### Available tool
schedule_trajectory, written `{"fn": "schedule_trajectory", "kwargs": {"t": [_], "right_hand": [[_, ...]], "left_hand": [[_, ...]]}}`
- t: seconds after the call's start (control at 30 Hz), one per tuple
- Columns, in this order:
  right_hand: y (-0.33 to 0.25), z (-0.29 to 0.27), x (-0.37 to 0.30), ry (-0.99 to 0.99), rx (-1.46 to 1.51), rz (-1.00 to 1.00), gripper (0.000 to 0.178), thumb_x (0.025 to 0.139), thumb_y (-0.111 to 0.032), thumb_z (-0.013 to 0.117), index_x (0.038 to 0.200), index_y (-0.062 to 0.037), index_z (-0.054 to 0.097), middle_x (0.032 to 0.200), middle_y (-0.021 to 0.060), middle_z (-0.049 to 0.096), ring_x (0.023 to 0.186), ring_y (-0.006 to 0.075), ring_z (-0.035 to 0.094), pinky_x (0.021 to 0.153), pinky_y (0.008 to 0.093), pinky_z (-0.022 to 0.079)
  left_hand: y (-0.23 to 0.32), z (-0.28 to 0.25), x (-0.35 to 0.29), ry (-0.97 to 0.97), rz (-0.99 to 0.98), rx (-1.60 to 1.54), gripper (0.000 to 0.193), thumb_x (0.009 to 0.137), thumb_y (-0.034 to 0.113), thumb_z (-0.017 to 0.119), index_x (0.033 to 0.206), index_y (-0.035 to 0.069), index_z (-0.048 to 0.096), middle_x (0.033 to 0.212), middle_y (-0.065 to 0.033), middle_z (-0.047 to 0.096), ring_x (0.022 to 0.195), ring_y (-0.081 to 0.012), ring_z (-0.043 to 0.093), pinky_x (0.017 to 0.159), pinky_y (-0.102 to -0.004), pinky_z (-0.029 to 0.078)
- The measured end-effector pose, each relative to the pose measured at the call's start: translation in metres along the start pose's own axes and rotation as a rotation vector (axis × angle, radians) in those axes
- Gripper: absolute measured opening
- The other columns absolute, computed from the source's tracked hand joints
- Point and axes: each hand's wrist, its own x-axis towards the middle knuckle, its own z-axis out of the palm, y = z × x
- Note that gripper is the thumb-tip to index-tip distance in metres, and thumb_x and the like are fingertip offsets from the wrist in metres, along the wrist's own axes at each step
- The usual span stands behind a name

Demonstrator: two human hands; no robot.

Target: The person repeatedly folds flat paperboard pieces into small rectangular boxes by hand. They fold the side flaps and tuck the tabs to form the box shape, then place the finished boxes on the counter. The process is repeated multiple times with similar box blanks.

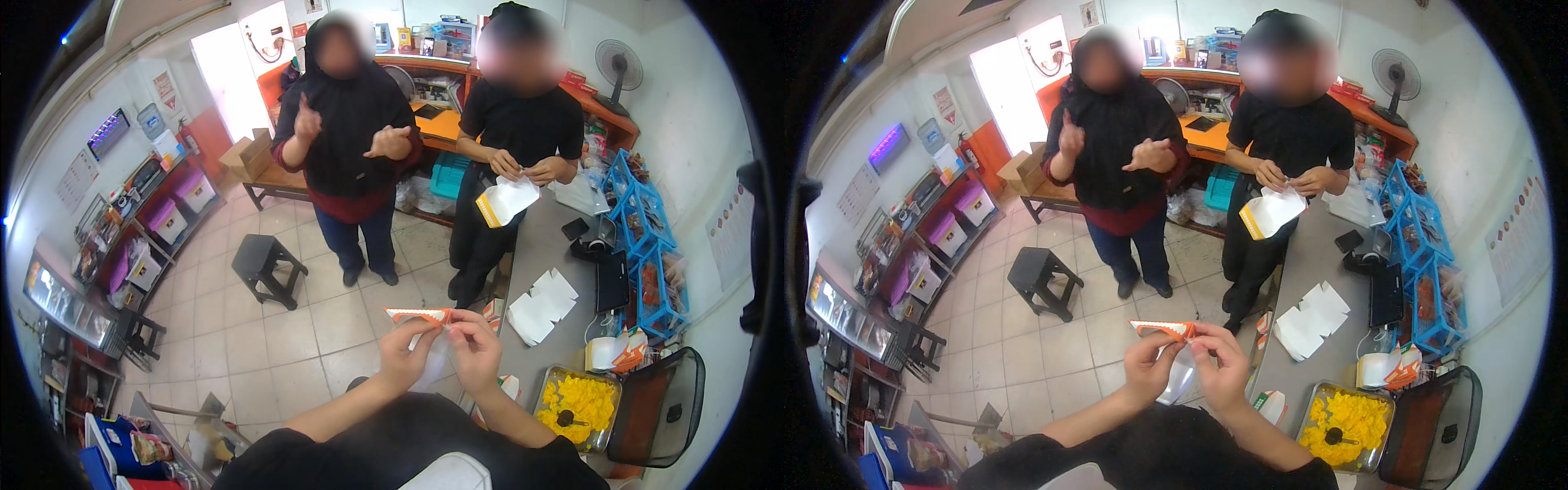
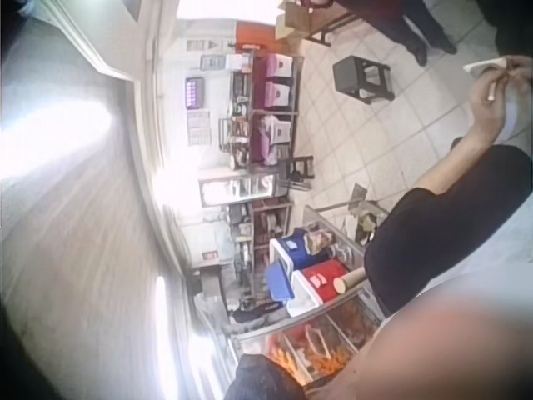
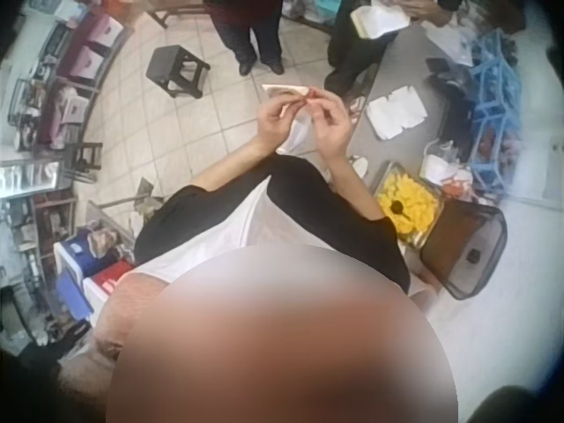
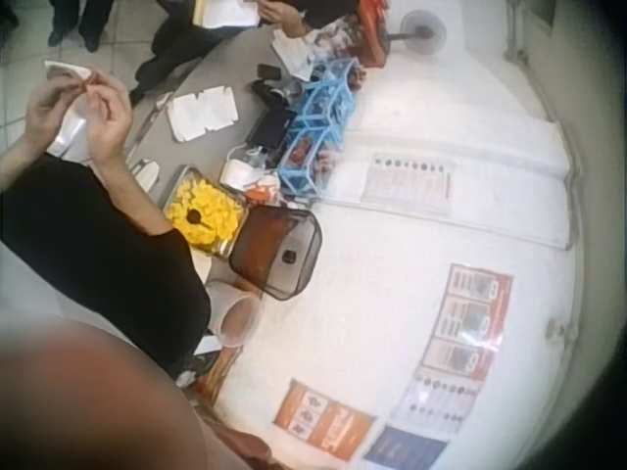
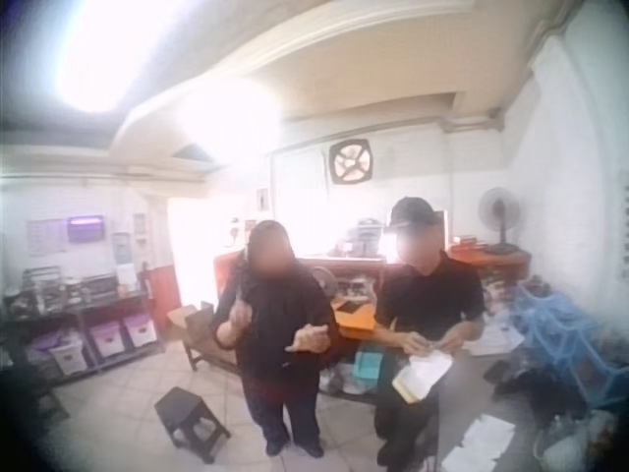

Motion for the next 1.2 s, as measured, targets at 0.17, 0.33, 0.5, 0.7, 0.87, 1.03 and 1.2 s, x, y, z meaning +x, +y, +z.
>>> {"fn": "schedule_trajectory", "kwargs": {"t": [0.17, 0.33, 0.5, 0.7, 0.87, 1.03, 1.2], "right_hand": [[-0.006, 0.008, 0.001, -0.087, -0.255, -0.119, 0.016, 0.097, -0.006, 0.071, 0.108, 0.0040, 0.074, 0.137, 0.0219, 0.064, 0.122, 0.0320, 0.065, 0.104, 0.0379, 0.050], [-0.004, 0.029, 0.005, -0.196, -0.772, -0.344, 0.032, 0.093, -0.005, 0.073, 0.125, -0.0004, 0.070, 0.144, 0.0279, 0.057, 0.133, 0.0452, 0.057, 0.111, 0.0479, 0.046], [0.019, 0.042, 0.003, -0.002, -0.567, -0.348, 0.046, 0.100, -0.009, 0.066, 0.144, 0.0009, 0.054, 0.143, 0.0271, 0.056, 0.131, 0.0403, 0.057, 0.112, 0.0462, 0.045], [0.058, 0.031, -0.001, 0.001, -0.123, 0.177, 0.033, 0.114, -0.024, 0.047, 0.133, 0.0007, 0.058, 0.108, 0.0083, 0.068, 0.096, 0.0136, 0.062, 0.083, 0.0299, 0.051], [0.064, 0.007, -0.001, 0.148, -0.186, 0.014, 0.027, 0.113, -0.017, 0.048, 0.129, 0.0012, 0.060, 0.106, 0.0093, 0.069, 0.093, 0.0147, 0.063, 0.084, 0.0308, 0.051], [0.062, 0.017, -0.018, -0.051, -0.159, -0.080, 0.029, 0.111, -0.011, 0.048, 0.135, 0.0031, 0.057, 0.118, 0.0118, 0.069, 0.106, 0.0197, 0.067, 0.096, 0.0327, 0.051], [0.098, 0.030, -0.036, -0.090, 0.350, 0.625, 0.050, 0.115, -0.033, 0.039, 0.148, 0.0042, 0.050, 0.135, 0.0127, 0.064, 0.128, 0.0217, 0.058, 0.114, 0.0356, 0.040]], "left_hand": [[0.008, 0.001, -0.001, 0.047, -0.014, -0.214, 0.016, 0.095, -0.002, 0.073, 0.111, -0.003, 0.074, 0.111, -0.0133, 0.077, 0.104, -0.0187, 0.072, 0.090, -0.0316, 0.055], [0.009, 0.000, -0.001, 0.148, -0.264, -0.348, 0.022, 0.105, 0.005, 0.063, 0.126, 0.000, 0.065, 0.123, -0.0103, 0.069, 0.121, -0.0181, 0.064, 0.099, -0.0314, 0.051], [-0.009, -0.019, 0.010, 0.184, -0.607, -0.578, 0.014, 0.108, 0.012, 0.059, 0.118, 0.002, 0.062, 0.114, -0.0055, 0.070, 0.106, -0.0135, 0.064, 0.098, -0.0314, 0.050], [-0.012, -0.027, 0.006, -0.076, -0.521, -0.437, 0.026, 0.111, 0.014, 0.055, 0.128, -0.001, 0.066, 0.118, -0.0089, 0.073, 0.114, -0.0161, 0.066, 0.103, -0.0330, 0.051], [-0.027, -0.052, 0.004, -0.048, -0.380, -0.016, 0.037, 0.112, 0.025, 0.052, 0.135, -0.003, 0.061, 0.131, -0.0131, 0.067, 0.128, -0.0167, 0.057, 0.108, -0.0365, 0.046], [-0.051, -0.045, -0.020, -0.206, -0.808, -0.339, 0.044, 0.116, 0.035, 0.042, 0.137, 0.000, 0.059, 0.133, -0.0066, 0.063, 0.127, -0.0143, 0.052, 0.109, -0.0342, 0.042], [-0.054, -0.047, -0.044, 0.030, -0.593, 0.060, 0.044, 0.111, 0.031, 0.058, 0.138, -0.003, 0.057, 0.134, -0.0121, 0.063, 0.124, -0.0170, 0.056, 0.111, -0.0331, 0.041]]}}
